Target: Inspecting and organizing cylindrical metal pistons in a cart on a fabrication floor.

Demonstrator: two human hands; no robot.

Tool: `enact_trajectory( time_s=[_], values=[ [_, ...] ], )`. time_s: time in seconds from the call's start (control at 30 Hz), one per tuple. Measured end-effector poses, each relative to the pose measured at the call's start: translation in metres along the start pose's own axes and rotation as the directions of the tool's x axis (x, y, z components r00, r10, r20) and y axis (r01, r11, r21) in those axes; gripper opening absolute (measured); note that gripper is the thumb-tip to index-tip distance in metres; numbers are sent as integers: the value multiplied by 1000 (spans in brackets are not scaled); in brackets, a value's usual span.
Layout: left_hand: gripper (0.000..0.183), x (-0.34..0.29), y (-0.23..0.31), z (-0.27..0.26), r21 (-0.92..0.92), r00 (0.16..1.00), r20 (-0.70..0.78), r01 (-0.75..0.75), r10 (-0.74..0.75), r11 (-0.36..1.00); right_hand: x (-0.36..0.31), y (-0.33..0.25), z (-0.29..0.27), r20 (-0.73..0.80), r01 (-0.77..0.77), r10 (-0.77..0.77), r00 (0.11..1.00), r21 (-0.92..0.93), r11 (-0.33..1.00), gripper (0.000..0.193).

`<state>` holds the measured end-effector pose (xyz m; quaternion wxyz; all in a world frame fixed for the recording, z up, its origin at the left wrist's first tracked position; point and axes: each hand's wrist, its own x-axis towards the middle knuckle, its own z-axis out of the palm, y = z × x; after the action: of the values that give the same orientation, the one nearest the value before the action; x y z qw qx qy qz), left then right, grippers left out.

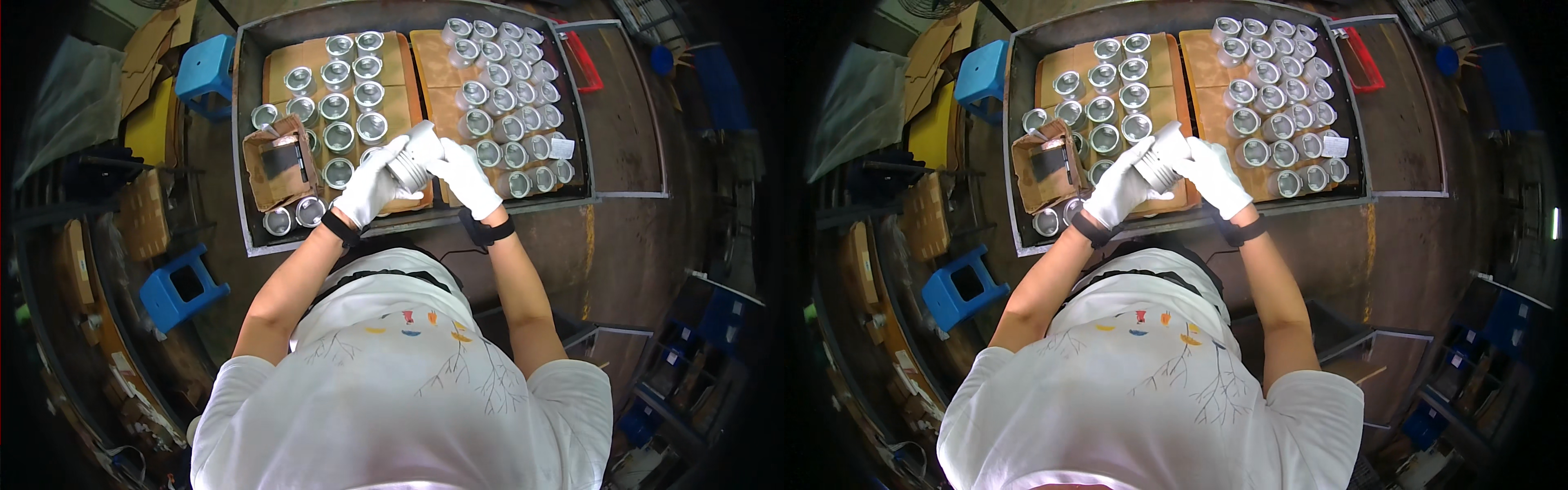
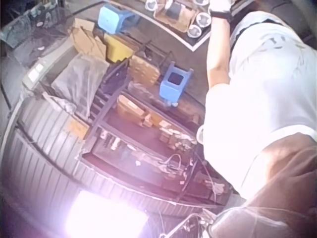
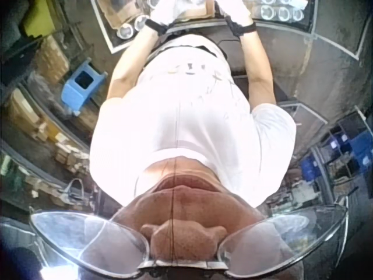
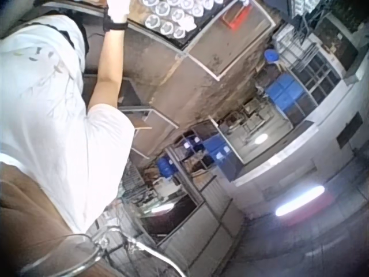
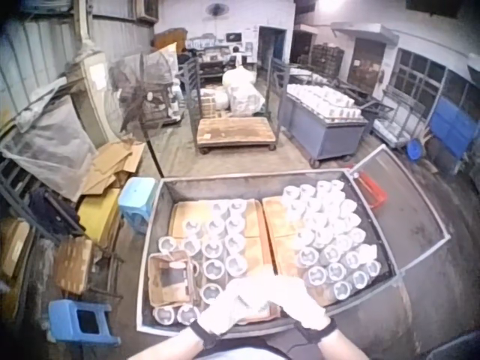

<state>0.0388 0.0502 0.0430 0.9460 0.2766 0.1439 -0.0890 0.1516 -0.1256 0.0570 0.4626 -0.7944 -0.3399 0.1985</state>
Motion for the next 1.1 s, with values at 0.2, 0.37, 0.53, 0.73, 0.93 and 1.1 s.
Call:
enact_trajectory(
  time_s=[0.2, 0.37, 0.53, 0.73, 0.93, 1.1],
  values=[
    [63, -6, 15, 11, -282, 962, 146, 264, -231, 922, -11, -15, -19, -32, 211, -219, 975, -158, 965, 21],
    [58, -4, 8, 10, -222, 964, 133, 254, -229, 941, -8, -20, -21, 55, 9, 1, 998, -178, 984, 19],
    [53, -1, -8, 4, 55, 989, -41, 141, -139, 988, 0, -10, -2, -71, -287, 295, 953, 99, 953, 27],
    [54, -10, 2, 5, -57, 982, 48, 185, -182, 981, 4, -43, -11, -84, -402, 426, 901, 210, 891, 50],
    [50, -15, 12, -5, -216, 984, 104, 168, -148, 962, -16, -44, -33, -158, -346, 464, 872, 471, 812, 50],
    [48, -17, 13, -1, -205, 992, 75, 110, -96, 973, -35, -47, -27, -115, -400, 504, 856, 470, 787, 51]
  ],
)
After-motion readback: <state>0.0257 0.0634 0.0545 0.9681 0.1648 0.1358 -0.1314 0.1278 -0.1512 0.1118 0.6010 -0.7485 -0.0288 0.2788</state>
